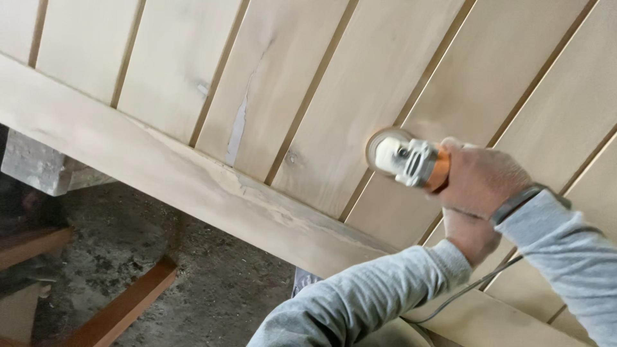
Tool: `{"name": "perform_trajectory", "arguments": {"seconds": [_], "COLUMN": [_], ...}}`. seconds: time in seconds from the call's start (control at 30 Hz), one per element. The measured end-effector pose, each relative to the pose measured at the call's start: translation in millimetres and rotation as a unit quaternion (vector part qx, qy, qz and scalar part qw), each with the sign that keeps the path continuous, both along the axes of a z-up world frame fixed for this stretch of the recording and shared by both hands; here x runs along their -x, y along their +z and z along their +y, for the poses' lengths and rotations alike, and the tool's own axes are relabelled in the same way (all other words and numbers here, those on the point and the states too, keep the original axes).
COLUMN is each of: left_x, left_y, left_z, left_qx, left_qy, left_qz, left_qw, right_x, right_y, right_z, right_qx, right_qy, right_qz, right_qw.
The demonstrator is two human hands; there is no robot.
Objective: The person uses an electric orbital sander to smooth the surface of a large, light-colored wooden board with vertical slats. The person systematically moves the sander across the board's surface, covering different sections while holding the tool with both hands.
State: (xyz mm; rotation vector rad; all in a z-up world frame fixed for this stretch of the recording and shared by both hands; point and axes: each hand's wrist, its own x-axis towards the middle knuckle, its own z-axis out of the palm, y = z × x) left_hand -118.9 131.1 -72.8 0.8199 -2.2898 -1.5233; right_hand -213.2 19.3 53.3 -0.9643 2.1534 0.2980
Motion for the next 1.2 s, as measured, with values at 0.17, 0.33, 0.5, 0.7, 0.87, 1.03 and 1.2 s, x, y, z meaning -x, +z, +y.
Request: {"name": "perform_trajectory", "arguments": {"seconds": [0.17,0.33,0.5,0.7,0.87,1.03,1.2], "left_x": [54.1,100.7,110.7,31.5,-45.3,-84.9,-95.3], "left_y": [-8.4,0.2,12.9,22.5,27.6,27.7,24.8], "left_z": [-17.4,-62.0,-115.6,-117.4,-102.7,-79.4,-67.2], "left_qx": [-0.148,-0.219,-0.239,-0.207,-0.136,-0.397,0.025], "left_qy": [0.031,0.051,0.012,0.097,0.087,0.214,0.035], "left_qz": [0.096,0.057,-0.038,0.038,0.016,0.118,-0.057], "left_qw": [0.984,0.973,0.970,0.973,0.987,0.885,0.997], "right_x": [46.3,100.0,107.1,43.9,-35.2,-75.7,-72.8], "right_y": [-10.3,-27.2,-21.4,-28.6,-7.2,3.2,5.4], "right_z": [0.8,-6.9,-31.8,-51.9,-64.3,-63.1,-59.6], "right_qx": [0.039,0.090,0.144,0.158,0.120,0.083,0.053], "right_qy": [-0.054,-0.046,-0.143,-0.039,0.003,0.090,0.094], "right_qz": [0.053,0.086,0.049,0.028,-0.062,-0.123,-0.113], "right_qw": [0.996,0.991,0.978,0.986,0.991,0.985,0.988]}}
